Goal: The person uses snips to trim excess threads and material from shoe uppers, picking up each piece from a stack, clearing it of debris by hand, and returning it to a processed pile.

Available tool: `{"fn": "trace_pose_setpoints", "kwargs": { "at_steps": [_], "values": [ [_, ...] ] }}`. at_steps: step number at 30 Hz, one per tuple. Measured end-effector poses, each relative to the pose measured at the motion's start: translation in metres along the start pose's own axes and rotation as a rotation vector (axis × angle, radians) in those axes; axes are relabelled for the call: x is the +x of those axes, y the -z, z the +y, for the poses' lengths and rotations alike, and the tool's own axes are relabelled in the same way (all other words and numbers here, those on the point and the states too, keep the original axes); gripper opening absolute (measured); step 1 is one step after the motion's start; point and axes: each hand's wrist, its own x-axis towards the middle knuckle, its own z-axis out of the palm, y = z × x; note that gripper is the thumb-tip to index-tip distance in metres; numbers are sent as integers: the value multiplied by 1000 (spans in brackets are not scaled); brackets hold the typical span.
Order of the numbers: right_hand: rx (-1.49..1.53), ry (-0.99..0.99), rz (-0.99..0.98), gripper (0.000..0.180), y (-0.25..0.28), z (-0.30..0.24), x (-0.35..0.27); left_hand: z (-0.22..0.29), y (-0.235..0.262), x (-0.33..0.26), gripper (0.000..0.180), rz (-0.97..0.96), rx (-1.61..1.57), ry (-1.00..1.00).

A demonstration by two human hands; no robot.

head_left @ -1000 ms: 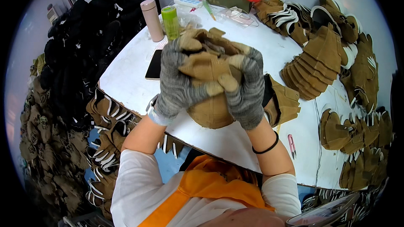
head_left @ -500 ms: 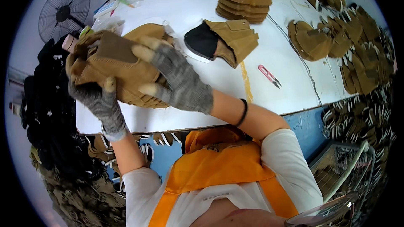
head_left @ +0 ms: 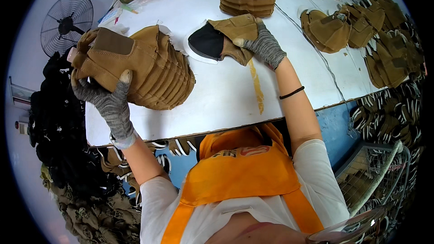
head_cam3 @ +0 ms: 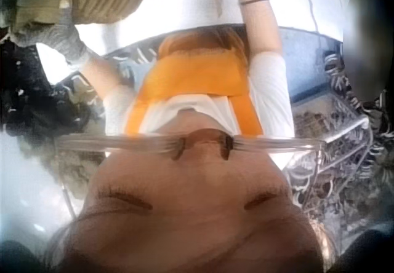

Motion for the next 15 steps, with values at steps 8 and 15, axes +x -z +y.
{"fn": "trace_pose_setpoints", "kwargs": {
  "at_steps": [8, 15],
  "values": [
    [-254, -49, 200, 131, 6, -22, -35, 17, -11, -4, 93, 64, 351, -49],
    [670, 129, 148, 90, 14, -33, -83, 58, -103, -108, 67, -569, -452, 400]
  ]
}}
